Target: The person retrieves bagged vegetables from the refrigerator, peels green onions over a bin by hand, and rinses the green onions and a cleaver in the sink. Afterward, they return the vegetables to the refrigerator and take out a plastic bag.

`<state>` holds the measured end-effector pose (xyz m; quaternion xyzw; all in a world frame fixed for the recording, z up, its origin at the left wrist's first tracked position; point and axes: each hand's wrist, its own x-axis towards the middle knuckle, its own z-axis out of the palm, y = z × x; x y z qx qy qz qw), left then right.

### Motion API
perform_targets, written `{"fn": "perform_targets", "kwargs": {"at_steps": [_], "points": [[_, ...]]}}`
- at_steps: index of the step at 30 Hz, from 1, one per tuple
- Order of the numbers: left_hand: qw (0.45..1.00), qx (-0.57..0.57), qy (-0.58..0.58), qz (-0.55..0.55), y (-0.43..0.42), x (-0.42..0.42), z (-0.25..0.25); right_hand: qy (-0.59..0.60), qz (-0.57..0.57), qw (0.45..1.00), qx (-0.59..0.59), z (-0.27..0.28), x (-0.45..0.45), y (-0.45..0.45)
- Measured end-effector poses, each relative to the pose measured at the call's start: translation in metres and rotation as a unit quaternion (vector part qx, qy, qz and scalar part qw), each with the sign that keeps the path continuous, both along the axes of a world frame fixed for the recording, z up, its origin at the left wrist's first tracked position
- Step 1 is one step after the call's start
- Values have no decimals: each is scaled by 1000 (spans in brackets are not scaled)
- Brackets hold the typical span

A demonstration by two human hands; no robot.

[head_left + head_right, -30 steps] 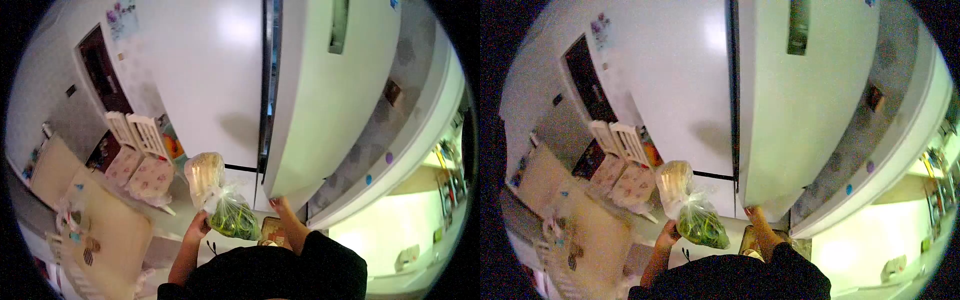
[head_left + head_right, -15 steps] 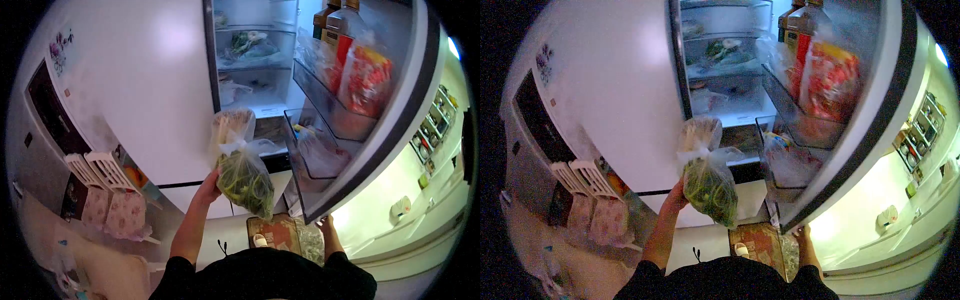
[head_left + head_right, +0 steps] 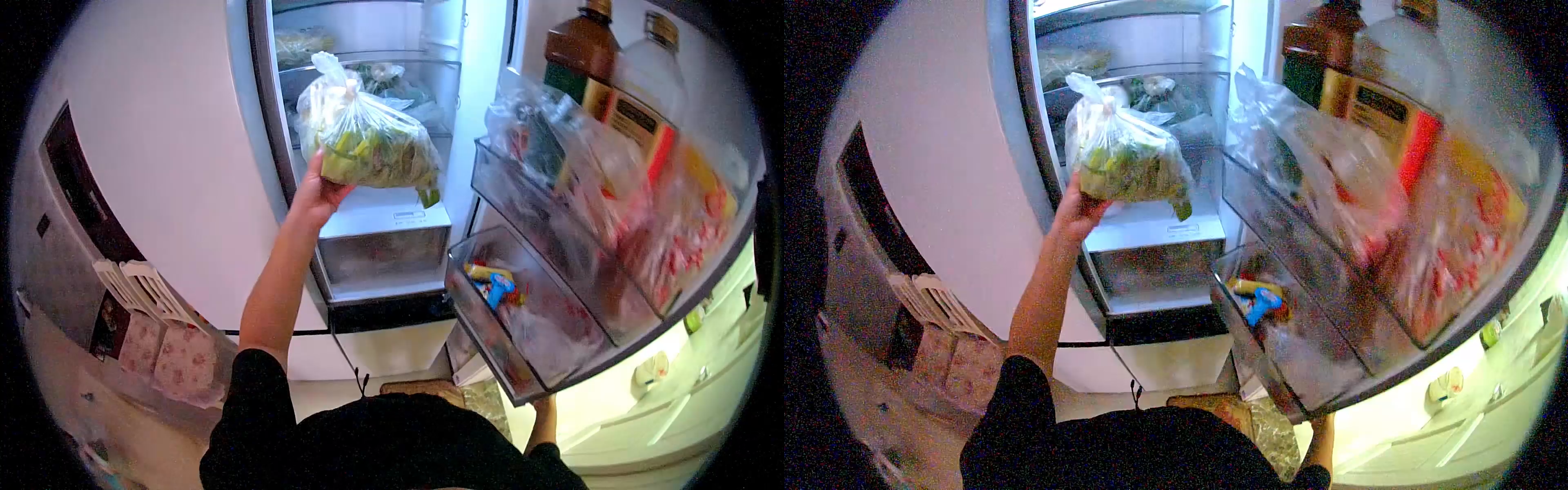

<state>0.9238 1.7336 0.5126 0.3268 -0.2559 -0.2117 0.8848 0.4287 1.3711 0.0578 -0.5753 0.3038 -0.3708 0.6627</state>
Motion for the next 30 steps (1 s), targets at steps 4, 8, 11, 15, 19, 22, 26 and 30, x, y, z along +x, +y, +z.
{"fn": "perform_targets", "kwargs": {"at_steps": [4,8,11,15,19,22,26,30], "points": [[998,-34,59,9,0,-33,-22,12,-118,960,255,17,-29,9],[994,-38,88,-48,-56,-18,-23,30,-156,946,282,34,-28,-19],[996,-7,61,-63,-77,-24,-8,37,-175,938,297,41,-20,-27],[995,-2,52,-80,-92,-15,13,41,-194,932,304,47,-16,-21],[999,-11,31,-23,-100,32,31,41,-217,924,311,54,-9,-15],[999,-21,19,35,-90,80,49,36,-234,918,317,57,-6,-6],[989,-12,29,143,-95,175,74,37,-251,911,326,57,8,7],[976,-2,90,197,-111,247,101,33,-263,905,333,58,9,17]]}}
